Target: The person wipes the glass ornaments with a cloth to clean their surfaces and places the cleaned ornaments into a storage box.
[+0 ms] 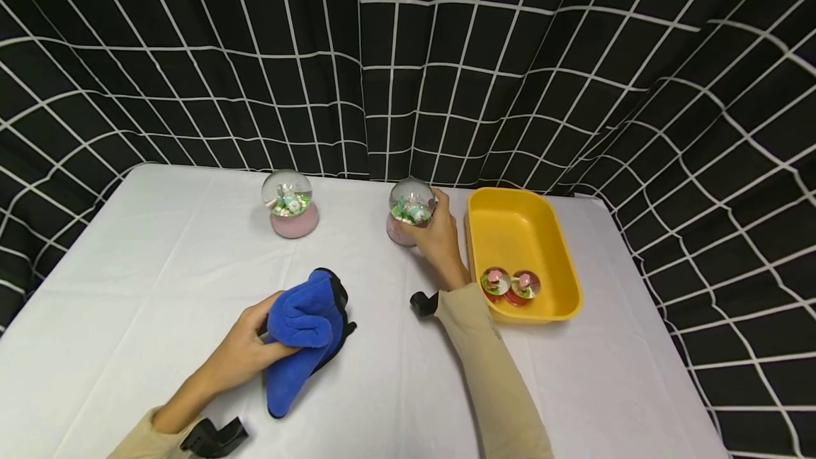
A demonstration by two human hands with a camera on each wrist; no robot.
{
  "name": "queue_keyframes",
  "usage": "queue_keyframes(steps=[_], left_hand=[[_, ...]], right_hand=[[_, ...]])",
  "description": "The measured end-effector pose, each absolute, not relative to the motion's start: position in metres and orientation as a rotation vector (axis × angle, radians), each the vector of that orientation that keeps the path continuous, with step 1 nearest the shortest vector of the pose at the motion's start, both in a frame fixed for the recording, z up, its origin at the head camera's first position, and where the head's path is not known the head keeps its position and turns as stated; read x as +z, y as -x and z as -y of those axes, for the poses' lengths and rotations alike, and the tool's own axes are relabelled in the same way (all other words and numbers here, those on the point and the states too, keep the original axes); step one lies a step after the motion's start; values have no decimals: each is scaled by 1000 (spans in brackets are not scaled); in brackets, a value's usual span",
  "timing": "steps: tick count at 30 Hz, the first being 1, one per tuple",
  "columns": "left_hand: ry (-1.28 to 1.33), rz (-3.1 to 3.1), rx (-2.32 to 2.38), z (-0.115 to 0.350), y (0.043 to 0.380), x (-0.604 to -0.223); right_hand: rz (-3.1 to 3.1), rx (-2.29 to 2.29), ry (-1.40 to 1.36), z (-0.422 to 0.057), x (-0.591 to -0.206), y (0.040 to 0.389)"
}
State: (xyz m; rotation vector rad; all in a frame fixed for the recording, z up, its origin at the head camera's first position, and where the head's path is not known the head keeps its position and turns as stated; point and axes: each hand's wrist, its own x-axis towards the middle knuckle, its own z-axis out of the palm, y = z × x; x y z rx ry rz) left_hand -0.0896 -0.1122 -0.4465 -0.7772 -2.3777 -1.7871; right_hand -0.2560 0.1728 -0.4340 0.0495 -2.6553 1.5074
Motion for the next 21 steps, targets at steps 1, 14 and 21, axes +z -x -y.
queue_keyframes(steps=[1, 14, 21], left_hand=[[773, 2381, -1789, 112, 90, -447], [729, 2413, -1789, 112, 89, -448], [721, 2402, -1777, 111, 89, -447]], right_hand=[[2666, 1500, -51, -173, -433, 253], [2744, 1448, -132, -176, -430, 216], [2773, 1472, -216, -177, -426, 200]])
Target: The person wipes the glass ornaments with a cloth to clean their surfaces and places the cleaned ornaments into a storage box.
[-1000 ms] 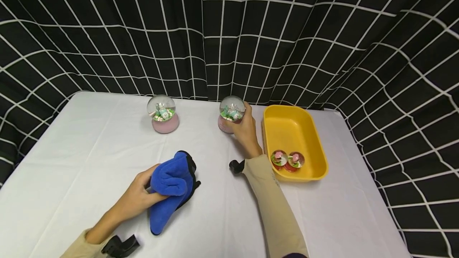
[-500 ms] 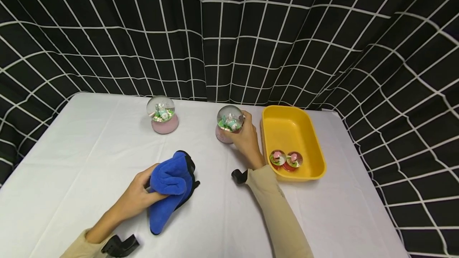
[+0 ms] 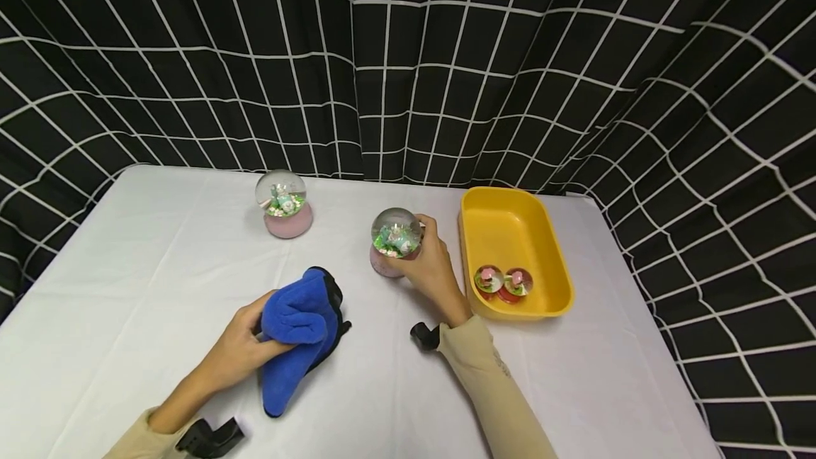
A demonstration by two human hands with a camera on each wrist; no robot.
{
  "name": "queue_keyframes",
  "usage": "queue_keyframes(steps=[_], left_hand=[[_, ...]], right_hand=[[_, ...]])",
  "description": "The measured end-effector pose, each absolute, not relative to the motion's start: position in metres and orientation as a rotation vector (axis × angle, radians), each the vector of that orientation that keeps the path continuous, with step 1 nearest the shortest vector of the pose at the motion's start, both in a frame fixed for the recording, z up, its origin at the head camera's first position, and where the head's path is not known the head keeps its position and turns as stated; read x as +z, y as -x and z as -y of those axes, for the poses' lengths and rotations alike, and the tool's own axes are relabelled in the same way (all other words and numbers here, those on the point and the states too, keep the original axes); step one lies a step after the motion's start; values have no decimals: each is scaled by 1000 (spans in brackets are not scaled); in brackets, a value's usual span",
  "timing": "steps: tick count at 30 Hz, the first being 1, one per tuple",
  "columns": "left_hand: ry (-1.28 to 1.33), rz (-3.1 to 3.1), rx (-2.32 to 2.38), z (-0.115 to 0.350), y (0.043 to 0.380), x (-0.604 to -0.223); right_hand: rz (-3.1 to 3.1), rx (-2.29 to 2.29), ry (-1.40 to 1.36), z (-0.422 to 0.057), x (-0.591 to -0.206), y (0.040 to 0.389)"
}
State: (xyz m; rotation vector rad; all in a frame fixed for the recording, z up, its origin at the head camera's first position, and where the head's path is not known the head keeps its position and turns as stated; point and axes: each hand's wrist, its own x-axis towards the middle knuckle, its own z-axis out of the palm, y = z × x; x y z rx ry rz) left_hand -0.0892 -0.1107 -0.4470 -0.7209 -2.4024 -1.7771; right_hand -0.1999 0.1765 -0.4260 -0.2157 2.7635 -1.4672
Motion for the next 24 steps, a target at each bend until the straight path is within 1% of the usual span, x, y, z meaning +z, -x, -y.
queue_keyframes(steps=[7, 15, 24], left_hand=[[649, 2416, -1749, 112, 87, -447], [580, 2404, -1715, 113, 87, -446], [570, 2398, -1708, 113, 88, -445]], right_hand=[[-2733, -1415, 288, -175, -426, 187], [-2648, -1438, 455, -176, -428, 173], [-2483, -1439, 524, -175, -440, 171]])
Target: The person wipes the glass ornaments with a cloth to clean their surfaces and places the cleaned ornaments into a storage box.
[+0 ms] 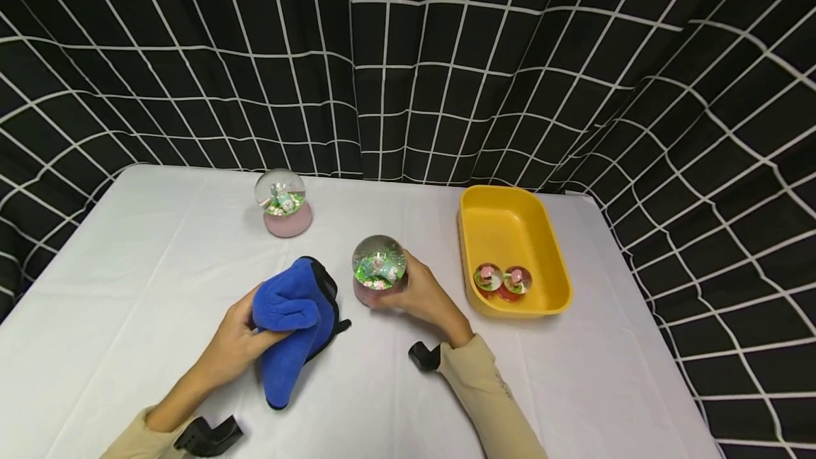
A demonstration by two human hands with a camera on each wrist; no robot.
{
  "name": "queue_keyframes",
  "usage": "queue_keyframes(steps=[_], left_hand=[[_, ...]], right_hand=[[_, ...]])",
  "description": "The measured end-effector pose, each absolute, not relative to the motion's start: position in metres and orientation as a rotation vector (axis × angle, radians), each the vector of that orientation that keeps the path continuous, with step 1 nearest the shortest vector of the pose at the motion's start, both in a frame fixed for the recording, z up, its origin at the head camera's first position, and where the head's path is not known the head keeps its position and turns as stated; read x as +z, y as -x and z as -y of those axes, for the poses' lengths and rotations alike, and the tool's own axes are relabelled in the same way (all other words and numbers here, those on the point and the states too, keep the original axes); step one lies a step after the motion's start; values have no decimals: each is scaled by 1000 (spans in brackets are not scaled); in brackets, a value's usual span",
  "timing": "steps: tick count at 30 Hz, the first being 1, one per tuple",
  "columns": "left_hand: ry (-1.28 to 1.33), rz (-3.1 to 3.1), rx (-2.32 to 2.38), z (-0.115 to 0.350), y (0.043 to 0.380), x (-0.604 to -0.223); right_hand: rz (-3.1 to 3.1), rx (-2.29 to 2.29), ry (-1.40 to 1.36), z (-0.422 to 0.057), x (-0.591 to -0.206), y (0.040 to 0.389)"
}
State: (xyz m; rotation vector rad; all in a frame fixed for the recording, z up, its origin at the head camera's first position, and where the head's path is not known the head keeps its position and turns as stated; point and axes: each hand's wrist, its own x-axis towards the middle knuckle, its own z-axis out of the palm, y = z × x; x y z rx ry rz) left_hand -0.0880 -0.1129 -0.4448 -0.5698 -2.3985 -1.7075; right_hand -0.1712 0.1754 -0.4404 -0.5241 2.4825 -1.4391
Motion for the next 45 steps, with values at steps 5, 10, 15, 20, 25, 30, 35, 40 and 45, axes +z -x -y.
queue_keyframes(steps=[5, 10, 15, 20, 25, 30, 35, 40, 45], left_hand=[[566, 2391, -1716, 113, 88, -444], [560, 2364, -1746, 114, 88, -443], [540, 2331, -1794, 115, 88, -442], [498, 2296, -1812, 116, 90, -441], [473, 2301, -1817, 117, 90, -440], [460, 2293, -1804, 117, 89, -439], [435, 2240, -1786, 118, 89, -439], [420, 2166, -1838, 121, 90, -437], [369, 2159, -1860, 123, 93, -430]], right_hand=[[-2456, -1427, 542, -175, -446, 173], [-2515, -1435, 564, -173, -447, 172], [-2655, -1335, 611, -168, -443, 168], [-2731, -1278, 665, -164, -441, 167], [-2707, -1289, 675, -165, -444, 168], [-2730, -1296, 686, -169, -446, 168], [-2821, -1288, 691, -168, -445, 167], [-2840, -1326, 675, -167, -439, 165], [-2842, -1377, 691, -164, -425, 157]])
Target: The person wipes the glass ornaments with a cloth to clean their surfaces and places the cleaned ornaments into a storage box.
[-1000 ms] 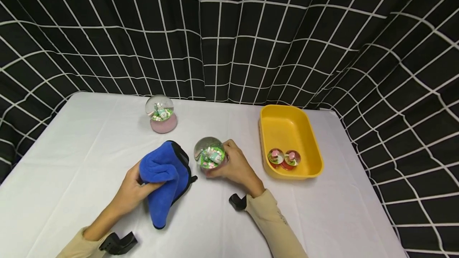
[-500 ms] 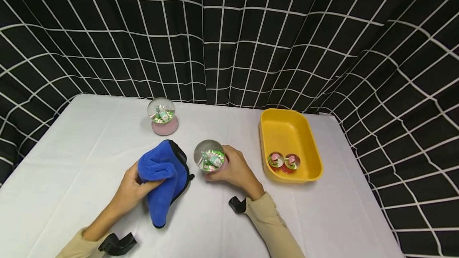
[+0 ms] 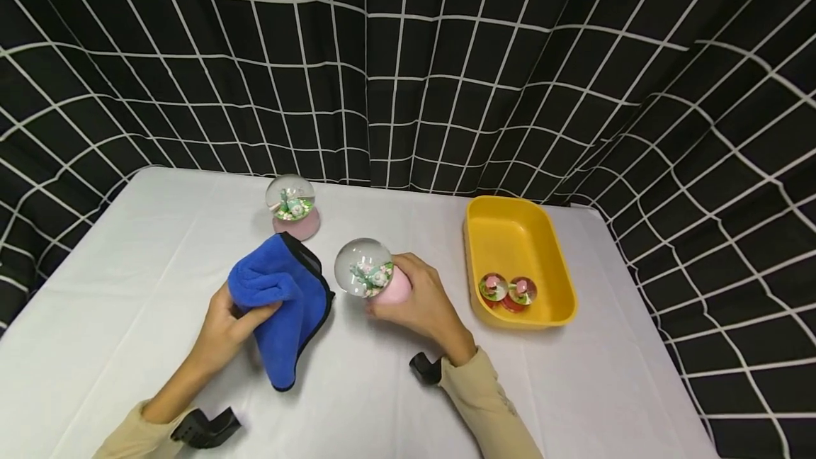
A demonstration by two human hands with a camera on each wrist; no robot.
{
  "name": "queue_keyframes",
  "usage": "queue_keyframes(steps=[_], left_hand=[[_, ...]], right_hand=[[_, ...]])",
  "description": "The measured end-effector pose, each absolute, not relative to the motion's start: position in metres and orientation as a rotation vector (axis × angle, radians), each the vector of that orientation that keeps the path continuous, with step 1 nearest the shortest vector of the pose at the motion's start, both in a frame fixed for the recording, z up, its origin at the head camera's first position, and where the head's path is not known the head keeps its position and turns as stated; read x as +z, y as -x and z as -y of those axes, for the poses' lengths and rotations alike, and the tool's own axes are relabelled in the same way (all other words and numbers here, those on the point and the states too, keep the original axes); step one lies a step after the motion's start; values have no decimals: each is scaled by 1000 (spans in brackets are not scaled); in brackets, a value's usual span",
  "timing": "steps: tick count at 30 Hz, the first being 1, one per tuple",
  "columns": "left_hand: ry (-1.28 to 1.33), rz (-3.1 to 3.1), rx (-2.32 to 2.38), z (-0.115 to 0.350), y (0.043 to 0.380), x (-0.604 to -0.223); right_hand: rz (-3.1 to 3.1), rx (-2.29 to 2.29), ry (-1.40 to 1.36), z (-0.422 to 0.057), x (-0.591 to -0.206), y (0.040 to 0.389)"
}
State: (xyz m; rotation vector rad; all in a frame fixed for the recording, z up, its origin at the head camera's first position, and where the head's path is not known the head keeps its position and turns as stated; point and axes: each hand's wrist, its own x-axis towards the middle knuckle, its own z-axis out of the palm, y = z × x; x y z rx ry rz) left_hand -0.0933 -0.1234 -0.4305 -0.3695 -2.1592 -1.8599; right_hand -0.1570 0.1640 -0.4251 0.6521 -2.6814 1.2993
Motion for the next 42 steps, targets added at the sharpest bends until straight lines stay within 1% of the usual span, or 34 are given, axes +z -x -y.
queue_keyframes(steps=[12, 18, 24, 28, 37, 42], left_hand=[[544, 2139, -1910, 124, 112, -410], [707, 2157, -1954, 118, 118, -401], [850, 2292, -1993, 109, 116, -402], [829, 2254, -1968, 105, 115, -405], [679, 2162, -1942, 106, 115, -408], [664, 2188, -1977, 107, 115, -408]], right_hand=[[2603, 1195, -786, -158, -398, 139], [2574, 1202, -836, -159, -394, 136], [2535, 1158, -927, -158, -394, 134], [2502, 1109, -981, -157, -393, 134], [2494, 1103, -1039, -159, -390, 132], [2489, 1106, -1063, -162, -388, 133]])
